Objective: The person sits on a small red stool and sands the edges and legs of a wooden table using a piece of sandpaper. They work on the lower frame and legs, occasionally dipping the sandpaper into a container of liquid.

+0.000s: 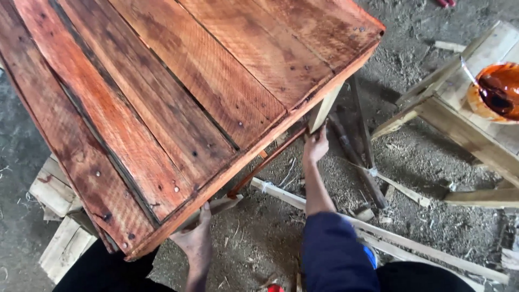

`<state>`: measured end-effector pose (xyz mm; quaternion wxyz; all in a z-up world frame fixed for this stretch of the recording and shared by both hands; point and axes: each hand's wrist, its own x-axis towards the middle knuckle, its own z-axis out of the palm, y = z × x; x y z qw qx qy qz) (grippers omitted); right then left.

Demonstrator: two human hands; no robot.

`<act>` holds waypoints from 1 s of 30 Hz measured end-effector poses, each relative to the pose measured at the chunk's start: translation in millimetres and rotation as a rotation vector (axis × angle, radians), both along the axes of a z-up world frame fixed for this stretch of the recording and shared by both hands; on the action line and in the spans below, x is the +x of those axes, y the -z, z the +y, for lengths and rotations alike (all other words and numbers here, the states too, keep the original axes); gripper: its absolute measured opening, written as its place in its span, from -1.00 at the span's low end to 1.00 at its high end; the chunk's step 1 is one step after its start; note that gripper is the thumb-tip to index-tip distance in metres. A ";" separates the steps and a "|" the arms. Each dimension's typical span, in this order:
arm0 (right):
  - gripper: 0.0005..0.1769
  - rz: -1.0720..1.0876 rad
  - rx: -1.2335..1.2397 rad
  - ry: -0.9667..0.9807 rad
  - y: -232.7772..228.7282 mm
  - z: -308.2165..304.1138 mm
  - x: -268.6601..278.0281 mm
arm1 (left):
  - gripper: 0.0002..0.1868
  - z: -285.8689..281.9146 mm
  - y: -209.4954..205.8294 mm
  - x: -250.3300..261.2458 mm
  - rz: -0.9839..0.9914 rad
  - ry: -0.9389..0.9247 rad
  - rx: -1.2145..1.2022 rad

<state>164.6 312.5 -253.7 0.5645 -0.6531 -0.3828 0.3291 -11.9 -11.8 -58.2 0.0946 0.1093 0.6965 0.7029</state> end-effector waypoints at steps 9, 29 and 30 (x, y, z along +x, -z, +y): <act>-0.60 0.309 -0.663 -0.101 -12.5 -9.3 -6.1 | -0.74 -13.3 20.1 -11.5 0.056 0.095 -0.033; -0.73 0.626 -0.569 0.064 -47.5 -8.6 -12.3 | -0.73 -14.4 22.0 -12.4 0.041 0.185 0.060; -0.73 0.624 -0.562 0.063 -66.7 -12.9 -14.6 | -0.73 -9.6 13.6 -10.0 0.040 0.186 0.067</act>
